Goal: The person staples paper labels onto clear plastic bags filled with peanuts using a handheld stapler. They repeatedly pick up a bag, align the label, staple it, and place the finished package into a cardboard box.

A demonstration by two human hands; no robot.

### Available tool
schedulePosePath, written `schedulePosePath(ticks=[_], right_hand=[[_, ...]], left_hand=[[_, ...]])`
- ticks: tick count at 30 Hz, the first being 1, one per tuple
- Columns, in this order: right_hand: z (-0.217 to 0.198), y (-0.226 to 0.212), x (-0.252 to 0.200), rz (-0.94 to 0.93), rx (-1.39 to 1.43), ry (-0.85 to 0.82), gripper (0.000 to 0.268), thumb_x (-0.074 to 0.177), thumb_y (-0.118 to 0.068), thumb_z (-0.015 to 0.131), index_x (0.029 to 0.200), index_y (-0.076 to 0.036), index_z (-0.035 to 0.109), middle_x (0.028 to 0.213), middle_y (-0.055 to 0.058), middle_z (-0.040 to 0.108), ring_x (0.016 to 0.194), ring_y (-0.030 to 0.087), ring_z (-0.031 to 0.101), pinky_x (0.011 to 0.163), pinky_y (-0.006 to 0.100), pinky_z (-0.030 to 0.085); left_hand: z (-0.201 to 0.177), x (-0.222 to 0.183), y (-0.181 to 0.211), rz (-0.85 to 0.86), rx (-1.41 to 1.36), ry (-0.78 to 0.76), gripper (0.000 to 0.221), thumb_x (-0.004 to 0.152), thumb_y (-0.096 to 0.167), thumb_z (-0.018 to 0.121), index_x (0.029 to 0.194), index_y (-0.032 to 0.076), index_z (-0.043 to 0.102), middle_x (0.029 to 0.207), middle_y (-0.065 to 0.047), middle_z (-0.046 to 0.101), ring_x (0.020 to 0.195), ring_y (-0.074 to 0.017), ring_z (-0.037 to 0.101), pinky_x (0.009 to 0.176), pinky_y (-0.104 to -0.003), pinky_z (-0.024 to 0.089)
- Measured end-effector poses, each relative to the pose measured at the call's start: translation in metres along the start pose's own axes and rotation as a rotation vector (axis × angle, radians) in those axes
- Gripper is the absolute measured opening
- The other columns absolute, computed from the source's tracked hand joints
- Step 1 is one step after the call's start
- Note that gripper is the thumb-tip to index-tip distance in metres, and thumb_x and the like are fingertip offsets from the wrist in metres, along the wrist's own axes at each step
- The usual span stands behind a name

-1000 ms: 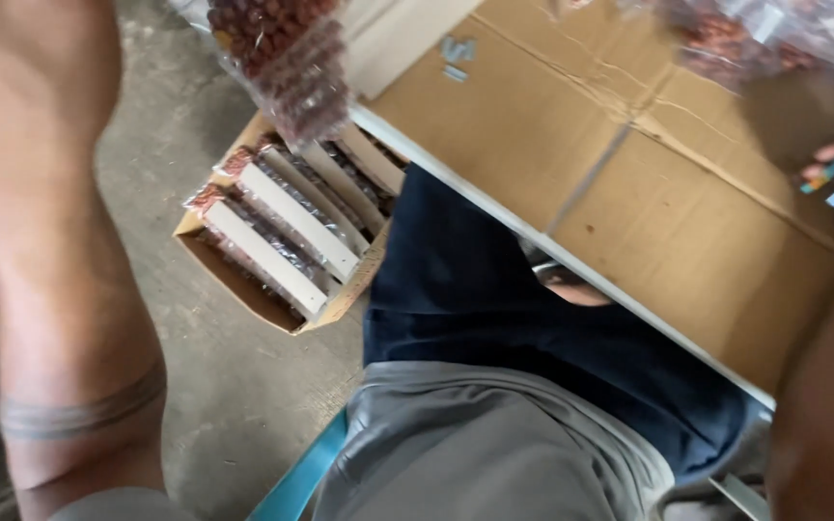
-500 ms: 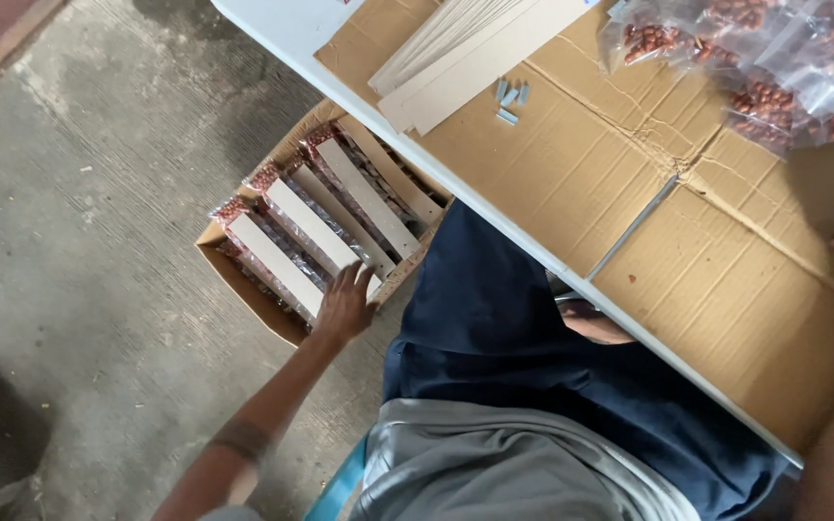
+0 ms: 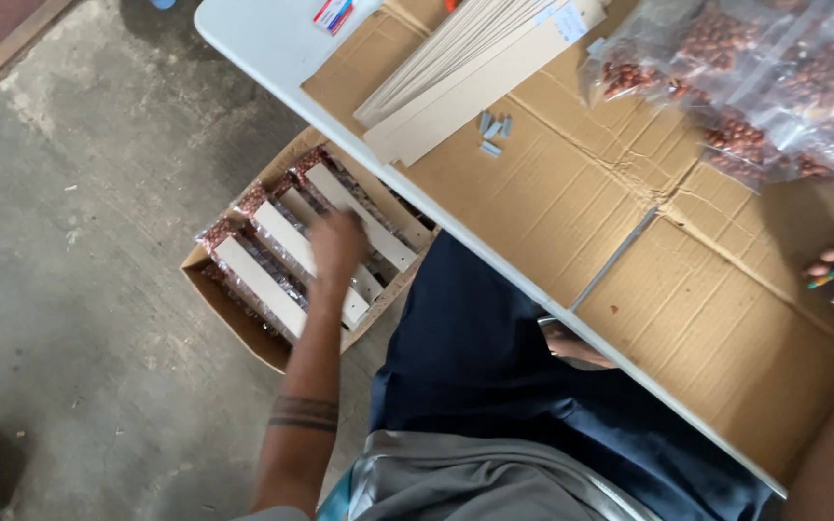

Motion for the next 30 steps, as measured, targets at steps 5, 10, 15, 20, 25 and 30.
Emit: schedulePosePath(ticks=[5,10,15,20,25,30], right_hand=[[0.104,-0.068,-0.010,0.059,0.000,0.200,0.049,0.116,-0.069,0.056,0.132,-0.022,0.056,0.112,0.004,0.068,0.092,0.020,0.069,0.088,0.034,0.061],[0.150,-0.141,-0.038,0.053,0.040,0.292,0.033,0.117,-0.050,0.057,0.127,-0.019,0.060,0.098,0.002,0.066,0.079,0.020,0.067,0.081,0.034,0.061],[0.191,-0.189,-0.126,-0.051,0.488,0.317,0.029,0.114,-0.045,0.059,0.122,-0.018,0.064,0.093,0.000,0.064,0.085,0.021,0.066,0.084,0.039,0.057],[0.282,-0.194,-0.158,-0.152,0.552,0.483,0.033,0.102,-0.032,0.058,0.119,-0.005,0.064,0.080,0.009,0.066,0.076,0.028,0.071,0.068,0.043,0.062],[0.347,-0.196,-0.141,-0.133,0.137,0.363,0.020,0.084,-0.012,0.080,0.097,-0.013,0.064,0.089,-0.005,0.060,0.079,0.005,0.053,0.071,0.022,0.042],[0.270,-0.178,-0.166,-0.140,-0.002,0.678,0.028,0.082,-0.008,0.084,0.100,-0.010,0.063,0.084,-0.001,0.061,0.073,0.011,0.060,0.065,0.026,0.045]], left_hand=[[-0.206,0.008,0.082,0.388,-0.439,0.841,0.022,0.084,-0.018,0.063,0.091,0.001,0.071,0.067,-0.007,0.072,0.045,-0.0091,0.065,0.035,-0.018,0.051],[-0.170,0.062,0.155,0.425,0.030,0.420,0.053,0.072,0.033,0.095,0.111,0.005,0.072,0.102,-0.018,0.071,0.090,-0.0301,0.068,0.071,-0.044,0.060],[-0.182,0.081,0.130,0.400,-0.348,0.332,0.022,0.093,-0.001,0.070,0.112,0.008,0.074,0.082,-0.005,0.079,0.081,-0.0238,0.076,0.063,-0.041,0.057],[-0.194,0.007,0.161,0.703,-0.784,0.655,0.029,0.108,0.016,0.069,0.083,0.000,0.067,0.073,-0.005,0.054,0.073,-0.0169,0.047,0.067,-0.035,0.037],[-0.122,-0.179,0.310,0.544,-1.496,-0.611,0.019,0.090,0.013,0.076,0.108,0.007,0.073,0.084,-0.003,0.074,0.060,-0.0083,0.064,0.048,-0.023,0.049],[-0.123,-0.131,0.395,0.915,-0.719,-0.110,0.029,0.102,0.029,0.059,0.123,0.011,0.066,0.109,-0.013,0.070,0.096,-0.0298,0.069,0.077,-0.043,0.055]])
Point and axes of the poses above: each hand's wrist, its own x-axis towards the middle knuckle, its own z-axis out of the palm, y = z × x, the point moved 3 cm from there along x, towards the middle knuckle
